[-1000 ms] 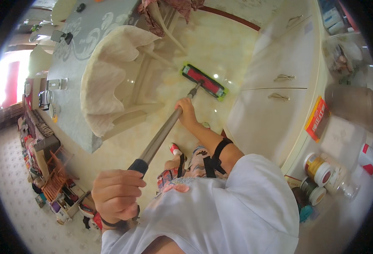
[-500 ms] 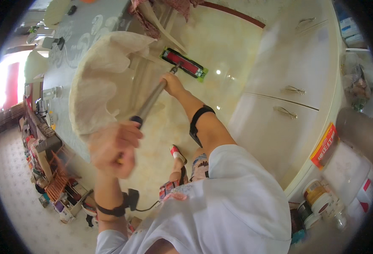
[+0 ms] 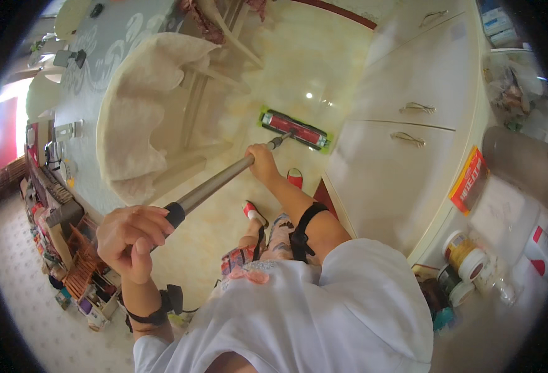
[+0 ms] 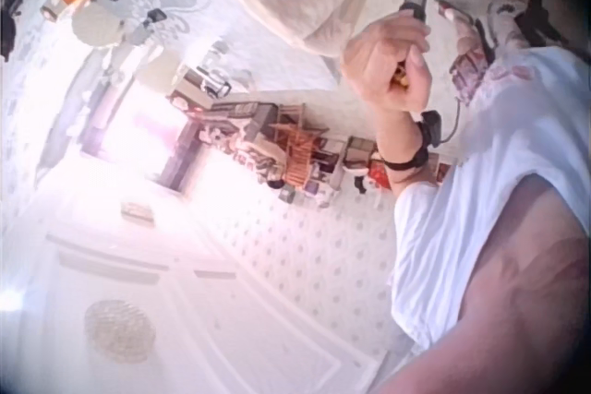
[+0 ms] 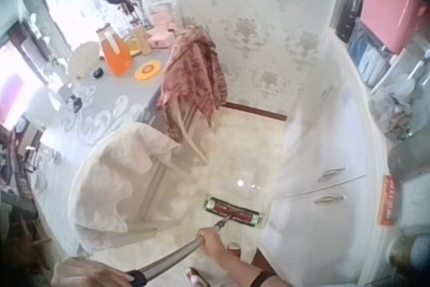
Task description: The person mops the floor using a flat mop, moving through a cluttered living area and into the kitchen. They push the mop back and forth across tiled surfaces, navigating around furniture and cabinets.
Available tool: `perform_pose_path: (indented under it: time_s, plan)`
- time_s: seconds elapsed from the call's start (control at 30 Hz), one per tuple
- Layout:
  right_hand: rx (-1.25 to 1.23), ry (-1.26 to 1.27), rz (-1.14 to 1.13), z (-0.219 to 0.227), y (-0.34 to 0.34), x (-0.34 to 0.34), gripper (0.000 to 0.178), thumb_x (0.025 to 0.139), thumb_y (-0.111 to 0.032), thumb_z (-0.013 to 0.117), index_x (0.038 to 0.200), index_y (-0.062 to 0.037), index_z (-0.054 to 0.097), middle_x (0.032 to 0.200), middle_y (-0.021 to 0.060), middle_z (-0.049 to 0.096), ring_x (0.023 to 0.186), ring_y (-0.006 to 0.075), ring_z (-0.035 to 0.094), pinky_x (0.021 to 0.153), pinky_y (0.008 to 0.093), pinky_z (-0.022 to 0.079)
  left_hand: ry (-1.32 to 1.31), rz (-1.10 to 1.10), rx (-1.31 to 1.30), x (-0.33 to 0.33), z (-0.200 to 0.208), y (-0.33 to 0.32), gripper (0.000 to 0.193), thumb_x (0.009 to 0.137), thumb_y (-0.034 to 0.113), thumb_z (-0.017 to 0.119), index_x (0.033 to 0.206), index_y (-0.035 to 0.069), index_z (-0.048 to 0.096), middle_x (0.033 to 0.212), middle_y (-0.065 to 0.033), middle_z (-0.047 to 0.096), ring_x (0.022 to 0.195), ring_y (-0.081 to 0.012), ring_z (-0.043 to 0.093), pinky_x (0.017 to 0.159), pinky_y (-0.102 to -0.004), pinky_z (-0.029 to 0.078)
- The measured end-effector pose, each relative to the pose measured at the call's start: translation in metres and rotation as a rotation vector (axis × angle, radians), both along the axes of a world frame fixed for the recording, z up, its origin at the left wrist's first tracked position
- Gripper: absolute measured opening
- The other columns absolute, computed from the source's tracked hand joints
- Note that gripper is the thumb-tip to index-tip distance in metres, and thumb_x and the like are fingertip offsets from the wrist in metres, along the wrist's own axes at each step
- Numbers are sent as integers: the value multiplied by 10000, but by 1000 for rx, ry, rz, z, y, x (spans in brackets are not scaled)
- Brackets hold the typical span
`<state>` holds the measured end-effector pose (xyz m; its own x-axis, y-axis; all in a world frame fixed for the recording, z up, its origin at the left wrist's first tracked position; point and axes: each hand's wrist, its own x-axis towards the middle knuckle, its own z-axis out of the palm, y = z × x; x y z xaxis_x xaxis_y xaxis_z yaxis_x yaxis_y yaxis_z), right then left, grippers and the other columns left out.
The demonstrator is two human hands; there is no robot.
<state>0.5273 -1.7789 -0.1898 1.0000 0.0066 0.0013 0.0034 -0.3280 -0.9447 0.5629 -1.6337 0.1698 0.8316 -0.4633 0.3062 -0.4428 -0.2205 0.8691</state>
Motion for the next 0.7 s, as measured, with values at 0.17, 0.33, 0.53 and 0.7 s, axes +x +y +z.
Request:
perform_pose_path:
  time_s: [0.17, 0.33, 0.53, 0.7]
  plan:
    - [-101, -18, 148, 7, 6, -32, 193, 602, 80, 600, 737, -52, 559, 726, 129, 566, 728, 347, 528, 702, 391, 421, -11, 114, 8, -48, 2, 20, 165, 782, 13, 508, 622, 26, 472, 555, -72, 555, 524, -252, 619, 595, -376, 556]
    - [-98, -40, 135, 15, -14, -39, 189, 608, 84, 601, 732, -53, 560, 761, 125, 563, 799, 342, 516, 726, 383, 429, -46, 3, 2, -80, 14, 22, 170, 798, 50, 545, 643, 29, 476, 569, -65, 564, 541, -254, 628, 580, -379, 566]
    - [71, -239, -117, -32, -67, -3, 185, 646, 103, 533, 763, -40, 547, 773, 114, 546, 785, 284, 550, 738, 346, 441, -99, -246, -42, -83, -45, -4, 158, 755, 65, 613, 679, 5, 488, 694, -112, 555, 681, -291, 629, 650, -414, 570]
    - [261, 130, -66, -79, -93, 26, 62, 756, -17, 509, 741, -60, 550, 786, 81, 552, 783, 221, 534, 719, 304, 415, -317, -357, -224, -71, -121, -17, 105, 693, 0, 599, 686, -5, 494, 656, -95, 486, 615, -274, 563, 638, -402, 545]
